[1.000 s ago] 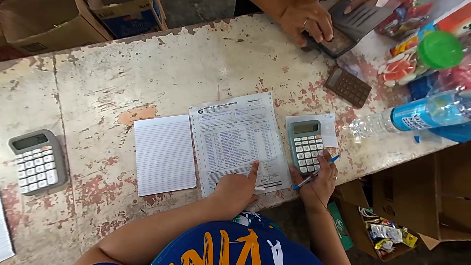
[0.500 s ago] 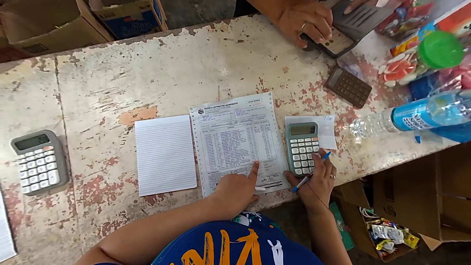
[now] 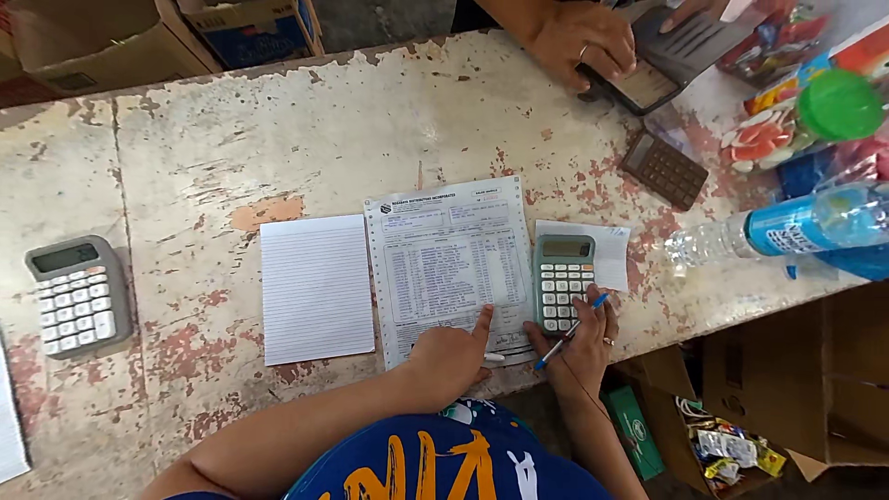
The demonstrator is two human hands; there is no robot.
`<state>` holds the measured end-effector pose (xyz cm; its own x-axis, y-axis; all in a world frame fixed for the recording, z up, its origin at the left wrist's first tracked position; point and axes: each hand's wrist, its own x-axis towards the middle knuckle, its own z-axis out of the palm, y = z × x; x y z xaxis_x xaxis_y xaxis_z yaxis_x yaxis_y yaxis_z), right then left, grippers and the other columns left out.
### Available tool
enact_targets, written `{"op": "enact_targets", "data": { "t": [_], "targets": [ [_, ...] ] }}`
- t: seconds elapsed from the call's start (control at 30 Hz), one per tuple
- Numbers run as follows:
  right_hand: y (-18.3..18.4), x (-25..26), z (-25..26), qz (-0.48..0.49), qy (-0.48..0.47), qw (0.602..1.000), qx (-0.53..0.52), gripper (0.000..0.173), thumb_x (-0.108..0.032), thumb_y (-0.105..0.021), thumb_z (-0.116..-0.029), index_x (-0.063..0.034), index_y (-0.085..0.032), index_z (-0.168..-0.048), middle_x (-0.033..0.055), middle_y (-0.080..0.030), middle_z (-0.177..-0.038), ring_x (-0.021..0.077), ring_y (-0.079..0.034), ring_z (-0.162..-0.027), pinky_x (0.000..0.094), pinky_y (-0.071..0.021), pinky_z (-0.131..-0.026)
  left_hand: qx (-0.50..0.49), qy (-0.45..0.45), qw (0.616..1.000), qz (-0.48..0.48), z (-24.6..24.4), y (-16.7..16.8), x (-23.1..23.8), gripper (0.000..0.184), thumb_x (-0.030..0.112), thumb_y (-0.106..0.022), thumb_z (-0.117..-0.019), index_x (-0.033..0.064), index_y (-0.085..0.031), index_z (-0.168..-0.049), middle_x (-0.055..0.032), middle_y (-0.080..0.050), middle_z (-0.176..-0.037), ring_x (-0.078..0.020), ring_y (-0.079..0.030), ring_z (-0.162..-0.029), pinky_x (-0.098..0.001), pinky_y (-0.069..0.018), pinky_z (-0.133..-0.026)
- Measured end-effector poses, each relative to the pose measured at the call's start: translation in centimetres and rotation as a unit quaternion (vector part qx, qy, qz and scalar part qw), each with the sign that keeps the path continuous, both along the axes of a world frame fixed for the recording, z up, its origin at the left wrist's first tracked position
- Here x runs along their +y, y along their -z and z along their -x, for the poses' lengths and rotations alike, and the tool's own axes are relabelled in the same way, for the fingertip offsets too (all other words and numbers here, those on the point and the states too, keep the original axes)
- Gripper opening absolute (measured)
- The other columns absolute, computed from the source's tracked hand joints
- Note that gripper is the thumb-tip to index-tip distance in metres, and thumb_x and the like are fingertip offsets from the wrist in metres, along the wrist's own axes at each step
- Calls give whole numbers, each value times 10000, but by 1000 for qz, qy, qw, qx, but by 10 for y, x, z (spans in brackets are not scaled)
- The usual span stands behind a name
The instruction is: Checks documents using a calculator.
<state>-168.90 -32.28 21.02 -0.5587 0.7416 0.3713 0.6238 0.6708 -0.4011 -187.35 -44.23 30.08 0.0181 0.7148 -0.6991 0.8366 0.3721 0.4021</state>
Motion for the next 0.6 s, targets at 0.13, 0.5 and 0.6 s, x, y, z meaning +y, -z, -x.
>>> {"op": "enact_targets", "data": {
  "t": [0.13, 0.5, 0.6],
  "targets": [
    [1, 1, -1, -9, -9, 1000, 6, 766, -579, -686, -879, 49, -593, -1306, 323, -514, -1461, 527, -416, -1410, 601, -347, -1146, 4, 3, 1000, 1, -1, 0, 0, 904, 472, -551, -1034, 50, -28, -1637, -216, -687, -1024, -419, -690, -971, -563, -544, -817],
    [3, -1, -3, -29, -26, 999, 33, 696, -563, -674, -905, 12, -594, -1288, 300, -562, -1420, 471, -464, -1389, 535, -383, -1124, 7, 0, 1000, 4, -1, -1, 1, 905, 473, -551, -1034, 52, -25, -1638, -219, -688, -1033, -421, -688, -984, -564, -541, -828],
    [6, -1, -4, -24, -37, 997, 60, 670, -551, -644, -945, 6, -581, -1311, 289, -568, -1417, 455, -455, -1404, 547, -354, -1151, 6, -2, 1000, -2, -1, 0, 0, 906, 477, -555, -1031, 51, -34, -1638, -216, -690, -1023, -424, -690, -969, -569, -542, -819]
  ]
}}
